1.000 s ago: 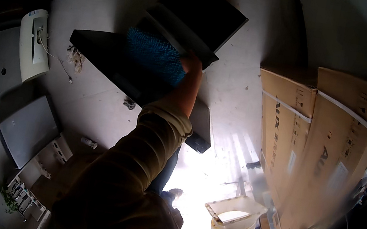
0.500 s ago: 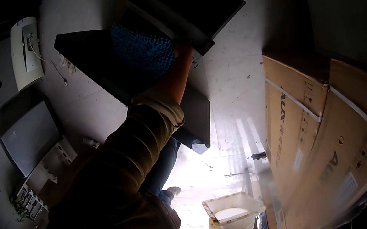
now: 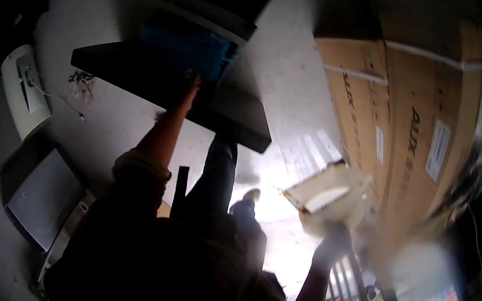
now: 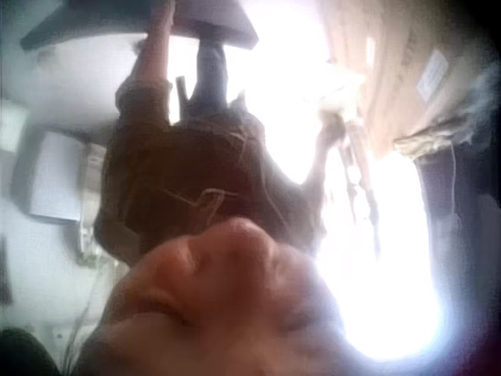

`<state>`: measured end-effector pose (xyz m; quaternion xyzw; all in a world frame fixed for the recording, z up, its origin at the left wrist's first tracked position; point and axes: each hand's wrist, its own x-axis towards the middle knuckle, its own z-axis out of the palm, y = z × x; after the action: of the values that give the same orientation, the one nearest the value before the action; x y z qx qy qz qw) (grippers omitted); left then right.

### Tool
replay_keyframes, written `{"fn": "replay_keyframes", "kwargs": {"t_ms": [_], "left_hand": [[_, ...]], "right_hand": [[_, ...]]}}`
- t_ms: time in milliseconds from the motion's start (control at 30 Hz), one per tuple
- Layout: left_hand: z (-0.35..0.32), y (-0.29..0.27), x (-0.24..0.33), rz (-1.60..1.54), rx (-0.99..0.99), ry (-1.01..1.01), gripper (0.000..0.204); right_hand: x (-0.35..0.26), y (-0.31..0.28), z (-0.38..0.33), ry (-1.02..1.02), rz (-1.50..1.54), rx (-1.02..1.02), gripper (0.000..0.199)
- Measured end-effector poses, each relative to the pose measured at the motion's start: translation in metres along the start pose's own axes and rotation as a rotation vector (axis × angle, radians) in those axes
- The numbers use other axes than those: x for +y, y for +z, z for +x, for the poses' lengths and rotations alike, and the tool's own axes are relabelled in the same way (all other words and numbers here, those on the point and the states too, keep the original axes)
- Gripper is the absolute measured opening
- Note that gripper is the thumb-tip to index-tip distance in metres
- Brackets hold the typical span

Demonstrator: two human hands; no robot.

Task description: The person carries two metal duct pieces from a cluttered workshop to an outdoor area and places them on a metal frame. They then apply double-sided tape to the edges of a white plastic vent cover and use a power drill to secure the cover to the frame.

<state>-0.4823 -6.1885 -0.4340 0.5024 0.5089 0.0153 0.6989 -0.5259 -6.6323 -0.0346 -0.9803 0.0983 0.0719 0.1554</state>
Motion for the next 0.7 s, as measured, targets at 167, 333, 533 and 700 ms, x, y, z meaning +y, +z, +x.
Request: {"fn": "replay_keyframes", "kwargs": {"t_ms": [167, 333, 533, 700], "left_hand": [[-0.091, -0.13, 0.007, 0.356, 0.03, 0.17, 0.036], [-0.228, -0.217, 0.006, 0.431, 0.19, 0.032, 0.035], [-0.417, -0.272, -0.103, 0.143, 0.348, -0.044, 0.036], [-0.609, -0.278, -0.286, 0.134, 0.625, -0.162, 0.037]], "right_hand": [[-0.009, -0.006, 0.015, 0.464, 1.119, 0.017, 0.013], [0.032, -0.016, 0.005, 0.216, 1.341, -0.02, 0.004], [0.07, -0.042, 0.001, 0.114, 1.309, -0.228, 0.011], [0.082, -0.054, -0.027, -0.031, 1.146, -0.457, 0.019]]}}
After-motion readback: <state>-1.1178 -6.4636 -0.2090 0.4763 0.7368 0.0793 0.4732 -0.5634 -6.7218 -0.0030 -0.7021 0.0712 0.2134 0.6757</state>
